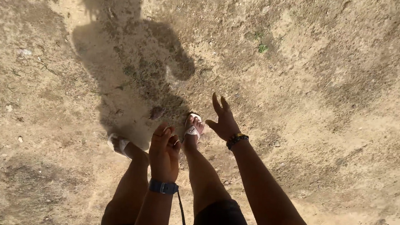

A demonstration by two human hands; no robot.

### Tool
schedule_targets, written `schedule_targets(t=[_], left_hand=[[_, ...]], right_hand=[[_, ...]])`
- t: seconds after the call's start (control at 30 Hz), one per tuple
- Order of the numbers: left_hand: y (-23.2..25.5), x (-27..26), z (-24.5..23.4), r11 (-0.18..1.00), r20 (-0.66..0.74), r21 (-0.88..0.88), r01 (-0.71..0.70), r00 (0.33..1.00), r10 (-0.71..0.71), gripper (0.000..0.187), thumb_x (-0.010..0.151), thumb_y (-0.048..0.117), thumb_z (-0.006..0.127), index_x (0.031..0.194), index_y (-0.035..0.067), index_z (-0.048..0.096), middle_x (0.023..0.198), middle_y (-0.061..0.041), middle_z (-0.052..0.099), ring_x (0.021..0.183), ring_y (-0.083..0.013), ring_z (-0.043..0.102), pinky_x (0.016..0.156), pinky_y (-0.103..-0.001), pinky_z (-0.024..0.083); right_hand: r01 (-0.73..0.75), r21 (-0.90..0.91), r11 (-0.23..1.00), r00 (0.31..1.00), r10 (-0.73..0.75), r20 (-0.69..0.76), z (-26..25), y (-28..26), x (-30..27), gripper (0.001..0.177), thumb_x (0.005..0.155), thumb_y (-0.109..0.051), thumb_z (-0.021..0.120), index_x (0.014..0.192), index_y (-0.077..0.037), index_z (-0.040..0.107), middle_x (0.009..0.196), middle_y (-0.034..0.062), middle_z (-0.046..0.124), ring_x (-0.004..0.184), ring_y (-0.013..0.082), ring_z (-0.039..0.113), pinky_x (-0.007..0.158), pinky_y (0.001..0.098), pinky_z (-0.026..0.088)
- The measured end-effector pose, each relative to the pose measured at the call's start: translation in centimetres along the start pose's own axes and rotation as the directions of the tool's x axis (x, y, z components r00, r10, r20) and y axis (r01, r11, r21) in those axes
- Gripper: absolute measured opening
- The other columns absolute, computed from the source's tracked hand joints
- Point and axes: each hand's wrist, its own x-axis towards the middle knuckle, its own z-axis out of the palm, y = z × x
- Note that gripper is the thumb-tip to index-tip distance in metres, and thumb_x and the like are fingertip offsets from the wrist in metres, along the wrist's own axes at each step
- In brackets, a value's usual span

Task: Picking up small pieces of litter and debris from a dirt ground by hand.

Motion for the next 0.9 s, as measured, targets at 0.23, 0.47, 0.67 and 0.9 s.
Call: schedule_targets(t=[0.23,0.47,0.67,0.9], left_hand=[[-3.5,-0.3,11.2,0.996,0.043,0.06,0.063,0.997,-0.065,0.023,0.106,0.012,0.061,0.128,0.006,0.063,0.113,-0.001,0.068,0.089,-0.0105,0.06,0.076,-0.027,0.05],[-7.9,9.3,12.8,0.983,-0.137,-0.122,0.137,0.979,-0.154,0.027,0.101,0.012,0.061,0.128,0.012,0.063,0.102,0.0,0.067,0.086,-0.0111,0.063,0.072,-0.029,0.053],[-10.2,16.8,13.0,0.952,-0.156,-0.305,0.008,0.986,-0.058,0.028,0.102,0.01,0.061,0.13,0.011,0.063,0.103,-0.002,0.069,0.082,-0.0093,0.062,0.069,-0.025,0.057],[-10.9,19.9,14.7,0.764,-0.138,-0.633,-0.125,0.989,0.048,0.025,0.104,0.008,0.058,0.129,0.01,0.057,0.11,-0.005,0.07,0.09,-0.0154,0.067,0.073,-0.03,0.06]], right_hand=[[-0.31,0.126,0.942,0.944,0.289,0.16,-5.0,2.0,7.4,0.06,0.09,-0.01,0.066,0.149,-0.014,0.052,0.131,0.0131,0.065,0.103,0.0219,0.072,0.088,0.0354,0.058],[-0.492,0.169,0.854,0.847,0.425,0.318,-4.2,4.0,14.6,0.041,0.095,-0.017,0.065,0.136,-0.011,0.065,0.113,0.006,0.077,0.092,0.0172,0.074,0.078,0.0324,0.059],[-0.441,-0.007,0.897,0.834,0.413,0.365,-5.0,5.6,19.3,0.036,0.098,-0.023,0.065,0.131,-0.01,0.067,0.113,0.0059,0.078,0.095,0.0169,0.076,0.078,0.0331,0.06],[-0.24,-0.085,0.967,0.821,0.249,0.514,-0.4,6.5,27.7,0.036,0.095,-0.017,0.06,0.13,-0.008,0.065,0.118,0.0082,0.075,0.1,0.0209,0.075,0.085,0.0355,0.06]])
